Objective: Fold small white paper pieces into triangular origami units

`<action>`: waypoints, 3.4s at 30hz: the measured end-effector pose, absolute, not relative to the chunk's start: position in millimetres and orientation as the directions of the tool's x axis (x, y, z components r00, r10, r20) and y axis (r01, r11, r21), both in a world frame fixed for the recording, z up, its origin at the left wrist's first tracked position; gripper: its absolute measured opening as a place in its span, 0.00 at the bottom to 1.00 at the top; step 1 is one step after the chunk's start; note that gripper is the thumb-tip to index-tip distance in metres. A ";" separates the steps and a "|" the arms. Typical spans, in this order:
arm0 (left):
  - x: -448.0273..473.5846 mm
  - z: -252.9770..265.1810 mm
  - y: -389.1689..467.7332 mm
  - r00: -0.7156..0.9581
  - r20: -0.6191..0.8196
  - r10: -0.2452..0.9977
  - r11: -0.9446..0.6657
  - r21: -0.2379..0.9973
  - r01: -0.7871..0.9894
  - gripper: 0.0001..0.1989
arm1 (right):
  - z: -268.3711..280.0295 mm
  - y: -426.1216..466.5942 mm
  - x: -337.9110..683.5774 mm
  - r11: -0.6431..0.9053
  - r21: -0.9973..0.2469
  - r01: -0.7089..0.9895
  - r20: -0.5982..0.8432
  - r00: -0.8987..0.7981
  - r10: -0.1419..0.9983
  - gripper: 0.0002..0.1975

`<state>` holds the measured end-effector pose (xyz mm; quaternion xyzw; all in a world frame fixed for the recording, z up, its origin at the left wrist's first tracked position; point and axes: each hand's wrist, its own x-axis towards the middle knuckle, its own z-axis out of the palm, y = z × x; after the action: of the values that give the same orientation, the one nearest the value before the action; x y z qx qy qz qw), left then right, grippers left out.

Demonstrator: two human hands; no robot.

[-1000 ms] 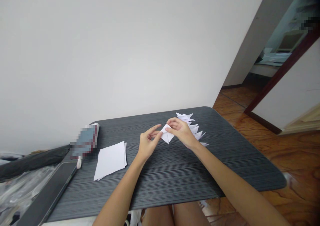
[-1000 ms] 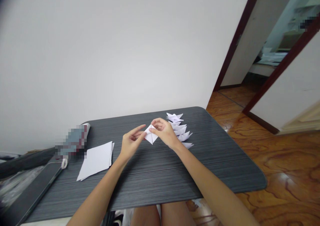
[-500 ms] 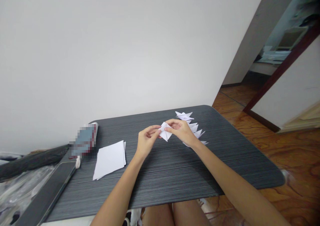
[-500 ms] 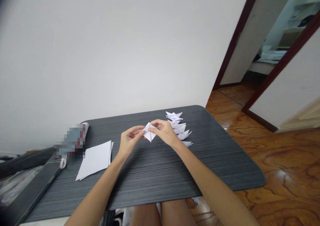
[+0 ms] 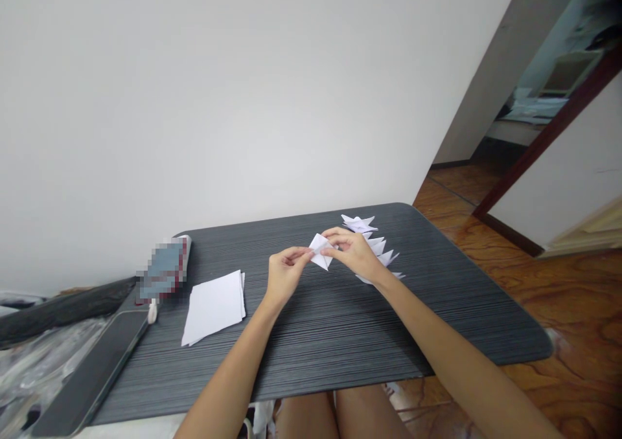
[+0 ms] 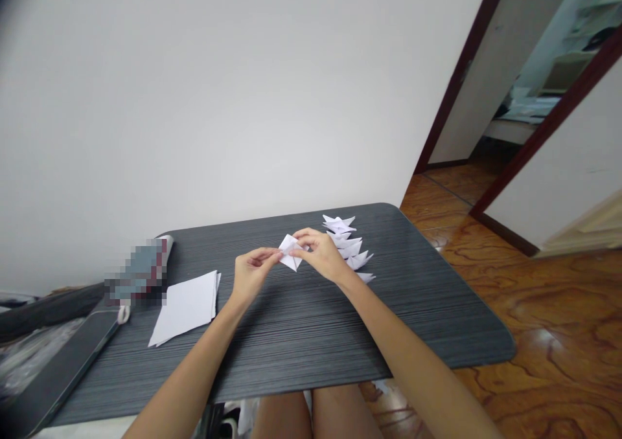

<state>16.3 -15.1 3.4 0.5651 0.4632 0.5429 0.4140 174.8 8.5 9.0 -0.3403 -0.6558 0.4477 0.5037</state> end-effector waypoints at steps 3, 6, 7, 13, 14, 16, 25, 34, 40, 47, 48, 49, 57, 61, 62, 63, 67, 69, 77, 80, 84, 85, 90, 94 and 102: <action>15.3 2.8 -15.4 0.031 0.245 0.969 -0.247 0.966 0.080 0.10 | 11.0 6.9 173.8 0.258 -0.965 -0.044 0.261 -0.263 0.929 0.08; 15.1 2.6 -16.1 0.079 0.257 0.963 -0.263 0.961 0.084 0.10 | 10.5 6.2 172.9 0.117 -0.987 -0.111 0.143 -0.268 0.953 0.09; 15.3 2.8 -16.4 0.091 0.257 0.962 -0.265 0.961 0.082 0.10 | 9.8 6.2 172.5 0.088 -0.986 -0.140 0.123 -0.263 0.957 0.09; 16.9 4.2 -18.3 0.136 0.237 0.962 -0.242 0.970 0.024 0.11 | 7.0 6.0 169.6 -0.016 -0.956 -0.292 0.066 -0.266 0.962 0.12; 16.9 4.1 -18.4 0.143 0.230 0.963 -0.235 0.972 0.017 0.12 | 7.0 6.0 169.2 -0.023 -0.951 -0.307 0.061 -0.262 0.963 0.13; 16.7 3.6 -18.2 0.153 0.218 0.964 -0.223 0.975 0.016 0.14 | 6.6 6.3 168.8 -0.035 -0.947 -0.321 0.049 -0.250 0.967 0.15; 18.4 -1.4 -13.5 0.196 0.130 0.972 -0.122 0.991 -0.053 0.15 | 9.7 9.0 173.6 0.080 -0.985 -0.151 0.109 -0.195 0.975 0.12; 17.6 4.5 -13.3 0.199 0.128 0.972 -0.111 0.989 -0.094 0.15 | 14.6 7.4 178.1 0.144 -0.985 -0.094 0.157 -0.156 0.975 0.07; 18.7 6.7 -14.4 0.251 0.083 0.964 -0.044 0.987 -0.154 0.14 | 9.3 9.8 175.0 0.193 -0.979 -0.071 0.202 -0.137 0.970 0.07; 20.6 2.8 -13.5 0.222 0.017 0.975 0.022 0.984 -0.175 0.16 | 7.7 8.8 172.5 0.211 -0.976 -0.061 0.217 -0.138 0.966 0.09; 20.7 3.1 -13.8 0.224 0.010 0.974 0.028 0.985 -0.168 0.16 | 7.7 8.4 172.4 0.215 -0.975 -0.057 0.221 -0.142 0.965 0.09; 20.8 3.7 -14.2 0.225 0.004 0.974 0.033 0.986 -0.161 0.16 | 7.6 8.1 172.2 0.218 -0.974 -0.057 0.224 -0.146 0.963 0.10; 22.8 4.2 -15.1 0.202 -0.013 0.979 0.033 0.995 -0.095 0.16 | 1.5 8.9 168.4 0.216 -0.973 -0.079 0.227 -0.180 0.957 0.12; 21.3 0.6 -12.2 0.163 -0.009 0.987 0.021 0.997 -0.073 0.13 | -2.3 11.9 170.1 0.113 -0.987 -0.117 0.134 -0.186 0.973 0.13; 20.6 0.2 -11.6 0.155 -0.008 0.988 0.019 0.998 -0.066 0.13 | -2.6 12.3 171.1 0.089 -0.991 -0.098 0.107 -0.206 0.973 0.13; 20.0 0.1 -11.0 0.150 -0.007 0.989 0.016 0.998 -0.057 0.13 | -2.5 12.6 172.1 0.075 -0.995 -0.069 0.089 -0.228 0.970 0.13; 17.3 2.7 -10.1 0.140 -0.006 0.990 0.006 1.000 -0.004 0.13 | 0.3 11.9 173.7 0.102 -0.994 -0.023 0.105 -0.286 0.953 0.11; 16.0 3.9 -9.9 0.140 0.000 0.990 -0.002 1.000 0.016 0.12 | 1.7 11.4 173.0 0.104 -0.994 -0.046 0.113 -0.290 0.950 0.11; 15.5 3.3 -9.9 0.142 0.060 0.988 -0.073 0.993 0.089 0.13 | -1.2 11.6 172.1 0.087 -0.996 -0.028 0.092 -0.278 0.956 0.12; 15.2 9.3 -11.2 0.164 0.049 0.985 -0.068 0.991 0.113 0.12 | -3.7 11.7 171.0 0.074 -0.997 -0.011 0.074 -0.269 0.960 0.12; 11.5 17.4 -11.5 0.175 0.031 0.984 -0.054 0.990 0.129 0.11 | -1.9 11.6 168.9 0.042 -0.992 -0.117 0.079 -0.333 0.940 0.10; 10.5 18.8 -11.3 0.183 0.026 0.983 -0.050 0.990 0.130 0.11 | 0.2 11.6 169.9 0.016 -0.991 -0.133 0.066 -0.374 0.925 0.10; 6.9 24.9 -10.5 0.194 0.063 0.979 -0.086 0.990 0.112 0.15 | 19.5 17.9 195.1 0.033 -0.992 -0.124 0.084 -0.426 0.901 0.12; 6.3 30.3 -10.9 0.114 0.188 0.976 -0.196 0.978 0.070 0.22 | 32.1 25.1 218.3 0.191 -0.978 -0.081 0.199 -0.101 0.975 0.15; 21.1 30.3 -22.2 0.289 0.221 0.931 -0.251 0.965 0.072 0.17 | 27.4 0.5 183.4 0.089 -0.994 0.062 0.040 -0.557 0.830 0.14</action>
<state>21.1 -22.2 30.3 0.6482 0.3871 0.4533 0.4739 183.4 0.5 27.4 -0.3373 -0.6609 0.5845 0.3282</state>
